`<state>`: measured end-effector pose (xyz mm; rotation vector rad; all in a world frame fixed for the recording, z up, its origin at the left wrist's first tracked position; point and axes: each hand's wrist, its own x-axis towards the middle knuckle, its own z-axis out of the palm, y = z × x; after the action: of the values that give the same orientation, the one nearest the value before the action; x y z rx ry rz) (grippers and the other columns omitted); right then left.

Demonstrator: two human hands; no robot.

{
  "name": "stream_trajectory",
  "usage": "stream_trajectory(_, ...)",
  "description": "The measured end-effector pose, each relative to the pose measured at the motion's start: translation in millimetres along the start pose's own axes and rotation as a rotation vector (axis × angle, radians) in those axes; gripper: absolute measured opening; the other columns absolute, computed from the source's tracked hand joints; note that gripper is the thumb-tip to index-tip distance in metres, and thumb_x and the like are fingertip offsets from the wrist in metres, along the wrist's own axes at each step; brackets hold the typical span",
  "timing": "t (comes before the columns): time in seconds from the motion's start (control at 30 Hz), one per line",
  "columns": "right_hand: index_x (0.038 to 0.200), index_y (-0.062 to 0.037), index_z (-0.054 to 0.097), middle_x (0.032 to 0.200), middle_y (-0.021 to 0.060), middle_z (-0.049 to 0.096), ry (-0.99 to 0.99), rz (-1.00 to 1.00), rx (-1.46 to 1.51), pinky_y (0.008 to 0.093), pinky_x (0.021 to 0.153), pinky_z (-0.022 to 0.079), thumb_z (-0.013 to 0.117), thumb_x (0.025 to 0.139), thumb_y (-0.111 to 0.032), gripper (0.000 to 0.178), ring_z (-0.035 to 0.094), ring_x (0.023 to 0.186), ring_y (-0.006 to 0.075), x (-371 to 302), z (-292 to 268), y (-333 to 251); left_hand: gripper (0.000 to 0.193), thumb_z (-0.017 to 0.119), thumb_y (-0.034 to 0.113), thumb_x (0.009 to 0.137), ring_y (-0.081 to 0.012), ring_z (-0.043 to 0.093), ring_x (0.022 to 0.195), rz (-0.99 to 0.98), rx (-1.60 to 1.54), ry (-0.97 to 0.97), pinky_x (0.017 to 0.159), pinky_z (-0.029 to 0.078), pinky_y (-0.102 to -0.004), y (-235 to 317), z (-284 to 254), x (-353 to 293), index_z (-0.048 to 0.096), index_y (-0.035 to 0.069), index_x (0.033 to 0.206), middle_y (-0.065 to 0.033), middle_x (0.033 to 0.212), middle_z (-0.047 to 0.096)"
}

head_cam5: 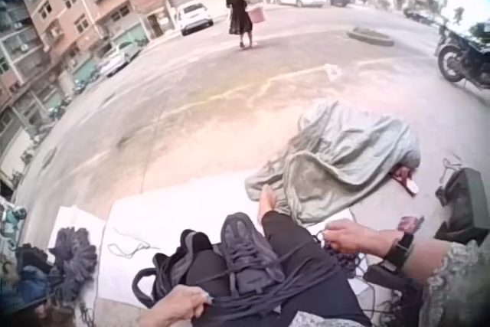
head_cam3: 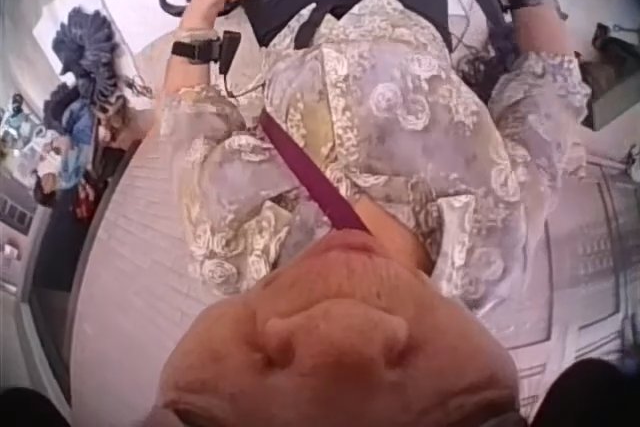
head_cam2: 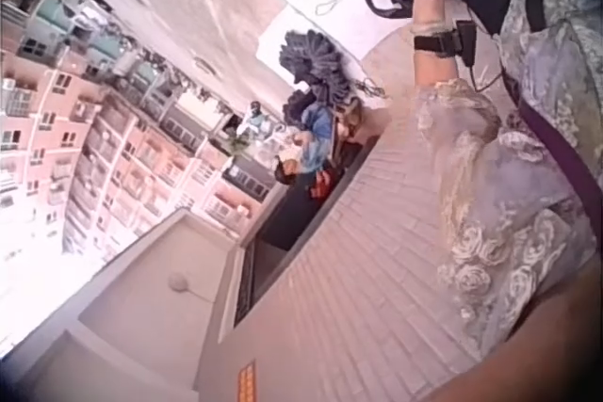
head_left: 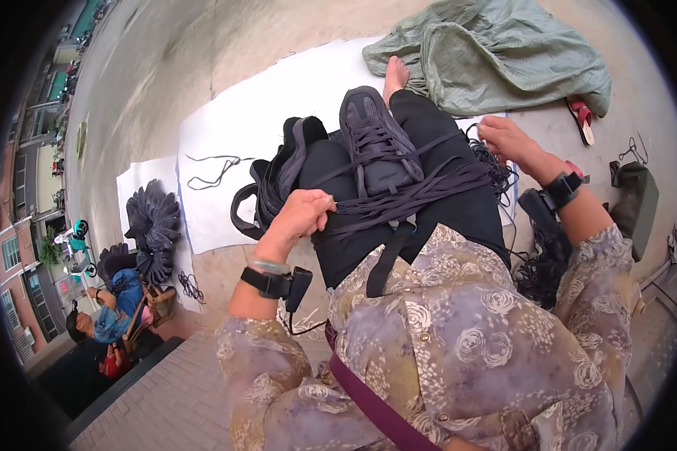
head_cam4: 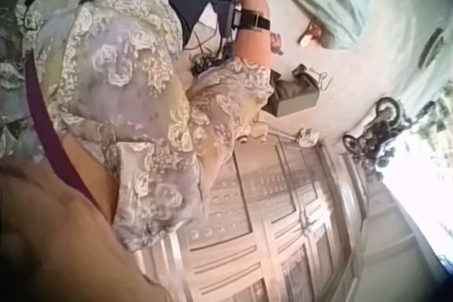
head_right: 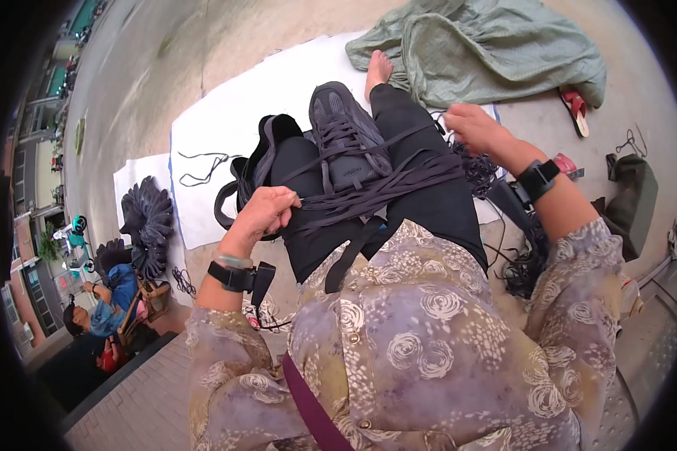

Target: Lacing a black shoe while sitting outdoors.

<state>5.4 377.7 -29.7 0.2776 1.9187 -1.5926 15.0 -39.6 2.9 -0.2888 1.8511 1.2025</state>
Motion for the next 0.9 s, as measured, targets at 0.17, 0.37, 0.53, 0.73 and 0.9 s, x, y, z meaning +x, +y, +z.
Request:
stream_trajectory(0.17,0.078,-0.0114,0.056,0.066,-0.0046,0.053,-0.195,0.128,0.124,0.0213,0.053,0.039,0.053,0.085,-0.023,0.014,0.047,0.059,0.0055,27,78,-40,0.016,0.047,0.018,0.091,-0.0062,0.032,0.032,-0.103,-0.171,-0.012,0.032,0.022,-0.0211,36,34,39,0.053,0.003,0.090,-0.0024,0.051,0.049)
stream_trajectory(0.37,0.078,-0.0040,0.064,0.069,-0.0006,0.058,-0.162,0.185,-0.062,0.0253,0.049,0.042,0.063,0.077,-0.008,0.004,0.049,0.053,0.0098,36,88,-27,0.009,0.045,0.014,0.091,-0.0070,0.032,0.034,-0.087,-0.270,0.060,0.033,0.024,-0.0227,36,38,54,0.046,0.005,0.090,-0.0052,0.059,0.051)
stream_trajectory(0.53,0.074,0.0030,0.056,0.061,-0.0018,0.050,-0.153,-0.119,-0.304,0.0223,0.053,0.044,0.059,0.082,-0.002,0.010,0.050,0.057,0.0065,50,98,-17,0.009,0.045,0.013,0.092,-0.0084,0.039,0.039,0.079,-0.535,0.125,0.035,0.029,-0.0222,31,43,60,0.045,0.006,0.087,-0.0055,0.062,0.053)
stream_trajectory(0.73,0.071,-0.0029,0.055,0.063,-0.0014,0.051,0.028,-0.111,0.273,0.0201,0.050,0.043,0.060,0.082,-0.005,0.012,0.050,0.053,0.0064,46,112,-1,0.011,0.045,0.014,0.092,-0.0128,0.059,0.053,0.125,-0.440,0.099,0.043,0.045,-0.0206,22,43,50,0.047,0.006,0.084,-0.0065,0.067,0.058)
stream_trajectory(0.9,0.079,-0.0058,0.058,0.067,-0.0021,0.055,0.134,-0.069,0.354,0.0190,0.052,0.043,0.059,0.084,-0.008,0.006,0.051,0.055,0.0046,48,119,0,0.013,0.046,0.016,0.092,-0.0142,0.062,0.062,0.197,-0.509,0.194,0.054,0.050,-0.0225,24,45,42,0.048,0.006,0.084,-0.0073,0.074,0.060)
